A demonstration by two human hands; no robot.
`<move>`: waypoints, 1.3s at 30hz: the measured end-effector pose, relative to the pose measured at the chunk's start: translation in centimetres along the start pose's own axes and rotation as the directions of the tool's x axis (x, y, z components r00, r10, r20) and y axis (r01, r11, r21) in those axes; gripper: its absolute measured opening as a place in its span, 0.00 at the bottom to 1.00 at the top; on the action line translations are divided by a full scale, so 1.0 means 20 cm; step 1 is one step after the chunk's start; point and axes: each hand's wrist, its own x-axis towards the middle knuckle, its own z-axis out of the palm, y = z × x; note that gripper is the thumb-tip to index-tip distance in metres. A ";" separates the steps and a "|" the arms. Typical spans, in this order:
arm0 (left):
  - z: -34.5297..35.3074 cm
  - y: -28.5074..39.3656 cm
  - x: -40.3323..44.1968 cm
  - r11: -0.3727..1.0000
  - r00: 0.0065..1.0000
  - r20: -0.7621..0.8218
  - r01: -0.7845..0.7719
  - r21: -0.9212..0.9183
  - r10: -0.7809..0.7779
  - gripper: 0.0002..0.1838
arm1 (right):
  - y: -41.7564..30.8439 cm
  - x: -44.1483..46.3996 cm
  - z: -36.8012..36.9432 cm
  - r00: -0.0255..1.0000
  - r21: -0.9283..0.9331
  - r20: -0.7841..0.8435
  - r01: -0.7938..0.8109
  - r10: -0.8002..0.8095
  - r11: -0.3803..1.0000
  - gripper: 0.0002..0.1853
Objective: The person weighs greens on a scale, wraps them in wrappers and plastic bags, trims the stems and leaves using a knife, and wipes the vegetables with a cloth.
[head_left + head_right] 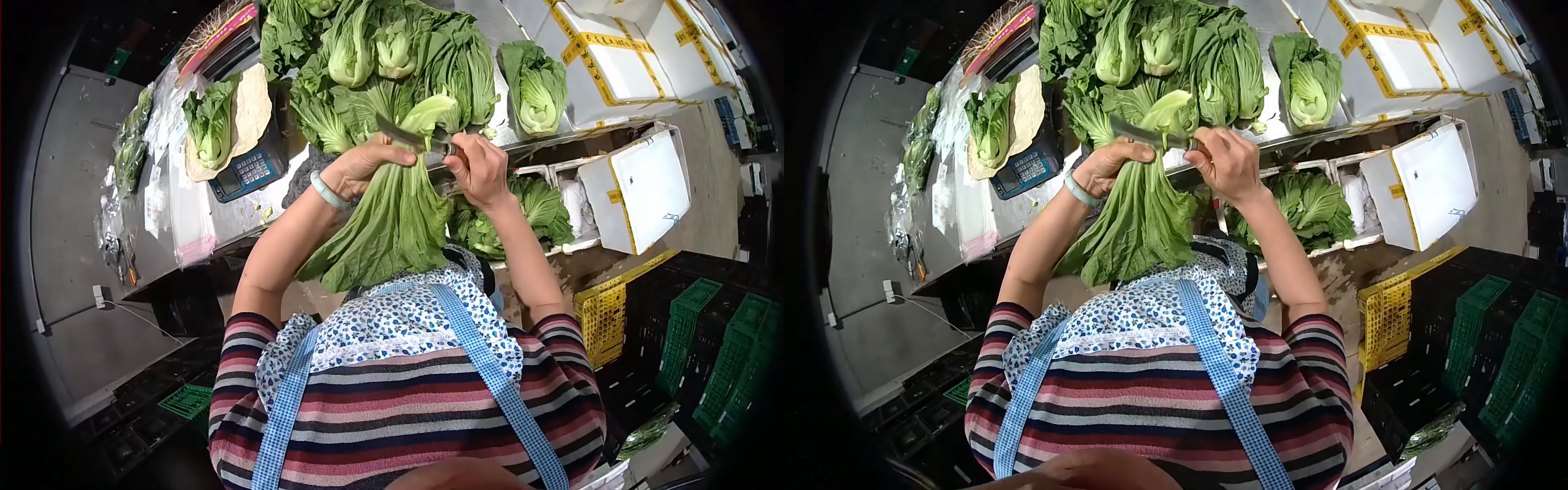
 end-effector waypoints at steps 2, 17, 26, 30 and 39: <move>0.03 -0.01 0.01 0.998 0.997 -0.074 0.036 0.056 -0.031 0.26 | 0.03 -0.02 0.01 0.998 -0.022 -0.030 -0.059 0.058 0.998 0.21; 0.08 -0.07 0.03 0.970 0.970 0.052 0.240 -0.030 -0.239 0.21 | 0.40 -0.49 0.05 0.426 0.123 -0.652 -0.757 0.627 0.642 0.15; 0.04 -0.02 0.02 0.777 0.999 -0.016 0.040 0.629 -0.039 0.21 | 0.00 -0.76 0.00 0.554 0.327 -0.316 -0.699 0.770 0.636 0.18; 0.07 -0.05 0.03 0.887 0.986 -0.022 0.158 0.434 -0.164 0.21 | -0.22 -0.38 0.01 0.890 0.163 -0.249 -0.349 0.381 0.923 0.18; 0.10 -0.12 0.00 0.913 0.944 -0.060 0.329 0.243 -0.324 0.30 | -0.02 -0.45 0.04 0.694 0.097 -0.295 -0.662 0.657 0.743 0.14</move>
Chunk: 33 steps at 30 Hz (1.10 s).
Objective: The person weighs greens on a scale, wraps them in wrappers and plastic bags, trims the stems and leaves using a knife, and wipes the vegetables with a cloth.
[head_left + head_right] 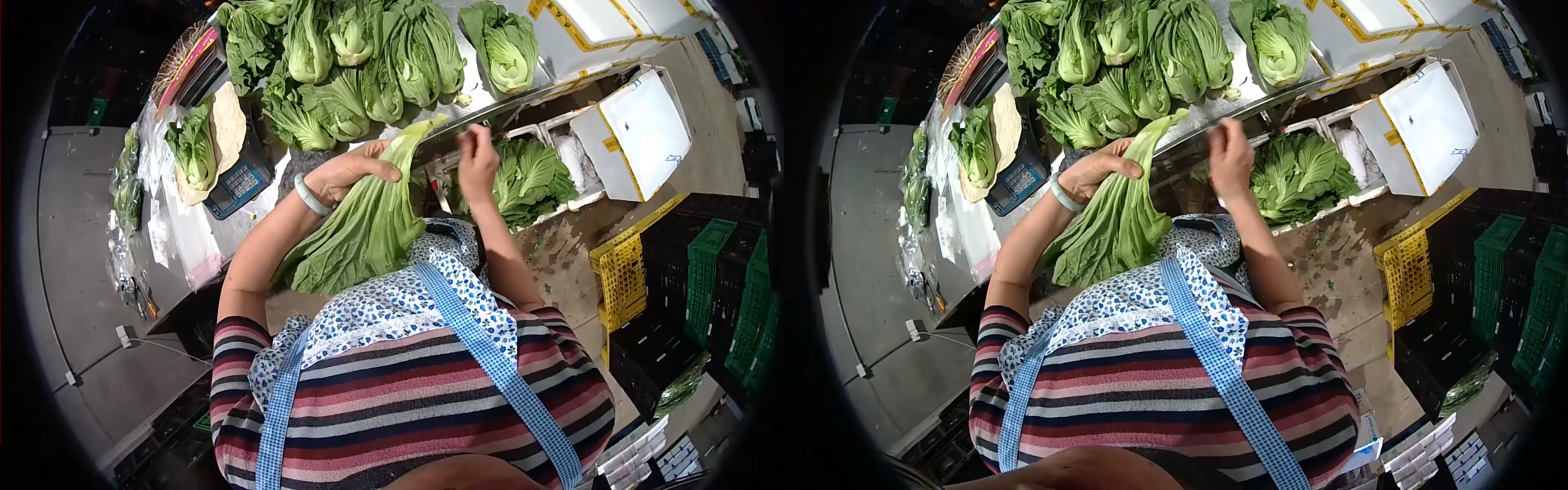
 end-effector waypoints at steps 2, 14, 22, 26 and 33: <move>0.00 -0.02 -0.02 0.999 0.993 0.116 -0.033 0.041 0.028 0.31 | 0.63 -0.05 -0.03 0.833 0.022 0.045 -0.552 0.551 0.834 0.13; -0.14 0.05 -0.22 0.537 0.907 -0.046 -0.206 0.818 0.418 0.23 | 0.23 0.03 0.26 0.966 -0.043 0.258 0.021 -0.009 0.999 0.14; -0.31 -0.04 -0.28 0.523 0.818 -0.193 -0.149 0.839 0.542 0.26 | 0.53 0.14 0.60 0.484 -0.216 0.838 0.719 -0.254 0.661 0.14; -0.29 -0.06 -0.32 0.576 0.794 -0.289 -0.093 0.812 0.536 0.25 | 0.60 0.05 0.63 0.544 -0.312 0.746 0.795 -0.383 0.520 0.18; -0.27 -0.08 -0.24 0.333 0.768 -0.226 0.017 0.943 0.599 0.27 | -0.35 0.16 0.34 0.591 0.414 0.806 -0.563 -0.002 0.715 0.17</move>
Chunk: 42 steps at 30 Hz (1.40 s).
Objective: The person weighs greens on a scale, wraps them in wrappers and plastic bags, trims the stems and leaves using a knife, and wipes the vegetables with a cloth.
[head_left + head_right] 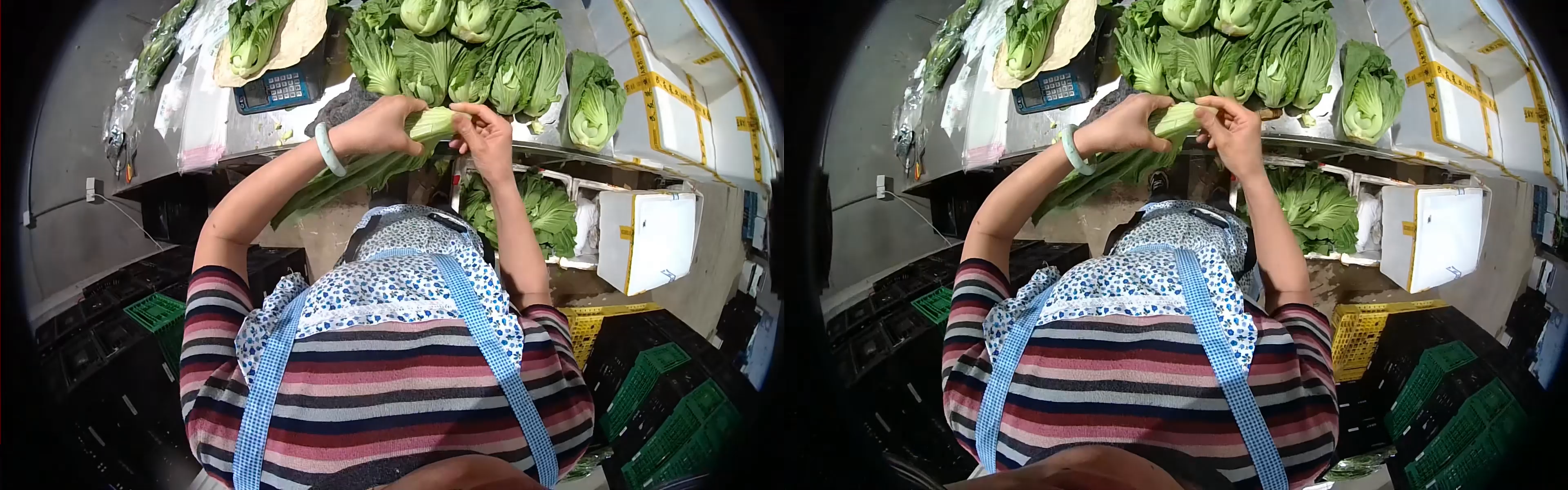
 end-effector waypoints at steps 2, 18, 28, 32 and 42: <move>0.00 0.02 0.01 0.997 0.996 -0.019 -0.082 -0.015 0.082 0.25 | 0.06 0.01 -0.14 0.988 0.022 -0.148 0.053 -0.049 0.998 0.10; 0.11 0.43 -0.11 0.612 0.801 -0.172 -0.280 0.740 0.574 0.40 | 0.23 -0.16 -0.12 0.999 0.531 0.051 -0.033 0.007 0.846 0.21; 0.43 0.07 -0.03 0.288 0.851 -0.453 -0.378 -0.880 -0.265 0.36 | 0.29 -0.08 -0.03 0.972 0.824 0.211 -0.236 0.107 0.515 0.23; 0.40 0.07 0.02 0.592 0.722 -0.645 -0.414 -0.692 -0.249 0.23 | 0.35 -0.01 0.07 0.946 0.731 0.238 -0.325 0.222 0.600 0.21; 0.02 -0.22 -0.13 0.890 0.469 -0.857 0.270 0.368 0.213 0.23 | 0.08 0.47 0.49 0.967 0.504 0.236 -0.211 0.101 0.838 0.24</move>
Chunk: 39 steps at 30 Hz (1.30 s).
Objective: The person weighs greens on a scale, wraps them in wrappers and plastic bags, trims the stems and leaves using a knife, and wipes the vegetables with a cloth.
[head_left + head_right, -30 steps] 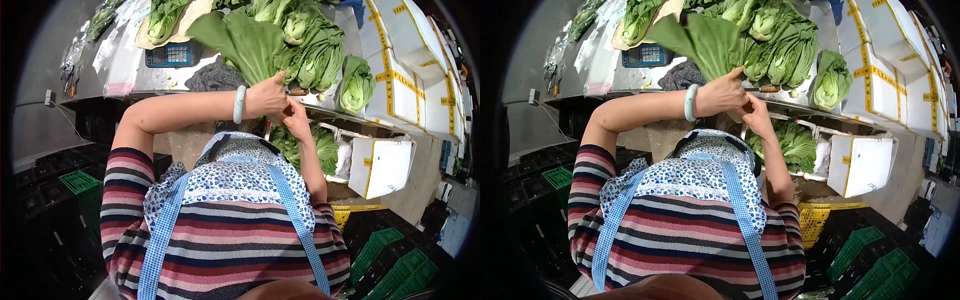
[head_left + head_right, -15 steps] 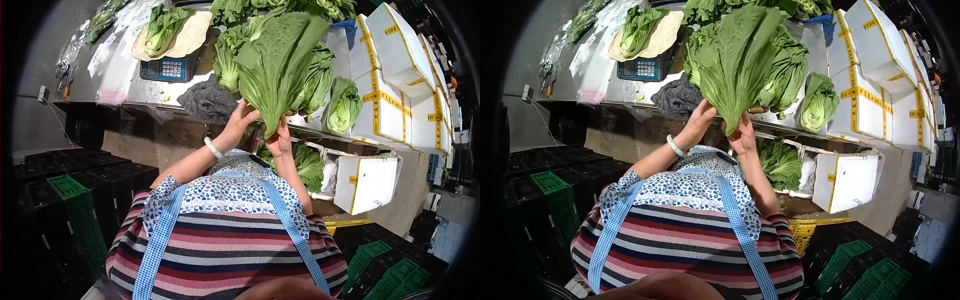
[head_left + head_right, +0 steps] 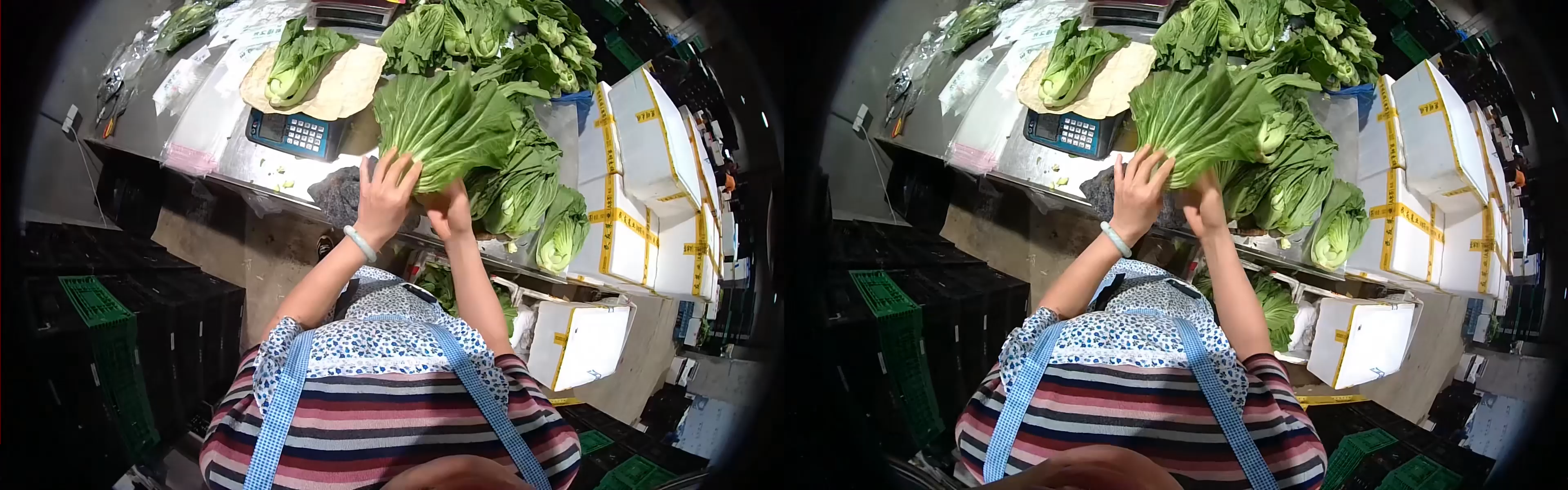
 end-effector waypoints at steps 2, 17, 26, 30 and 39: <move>0.01 -0.09 -0.01 0.993 0.996 0.088 -0.019 0.120 0.009 0.30 | 0.08 0.17 0.06 0.999 0.175 0.040 -0.037 0.030 0.984 0.26; -0.12 -1.33 0.33 0.180 0.794 0.485 0.572 -0.800 -0.368 0.30 | 0.51 1.09 0.63 0.996 0.474 0.044 0.046 -0.075 0.879 0.27; -0.07 -1.65 0.74 0.126 0.687 0.510 0.650 -0.749 -0.517 0.15 | 0.69 1.26 0.82 0.994 0.378 -0.037 0.111 -0.105 0.919 0.29; 0.00 -1.75 0.72 -0.256 0.637 0.602 0.555 -0.792 -0.482 0.35 | 0.68 1.30 0.75 0.992 0.471 0.004 0.108 -0.124 0.876 0.29; -0.06 -1.69 0.77 -0.097 0.477 0.879 0.874 -0.476 -0.005 0.37 | 0.70 1.32 0.97 0.862 -0.867 0.026 0.271 -0.505 0.418 0.30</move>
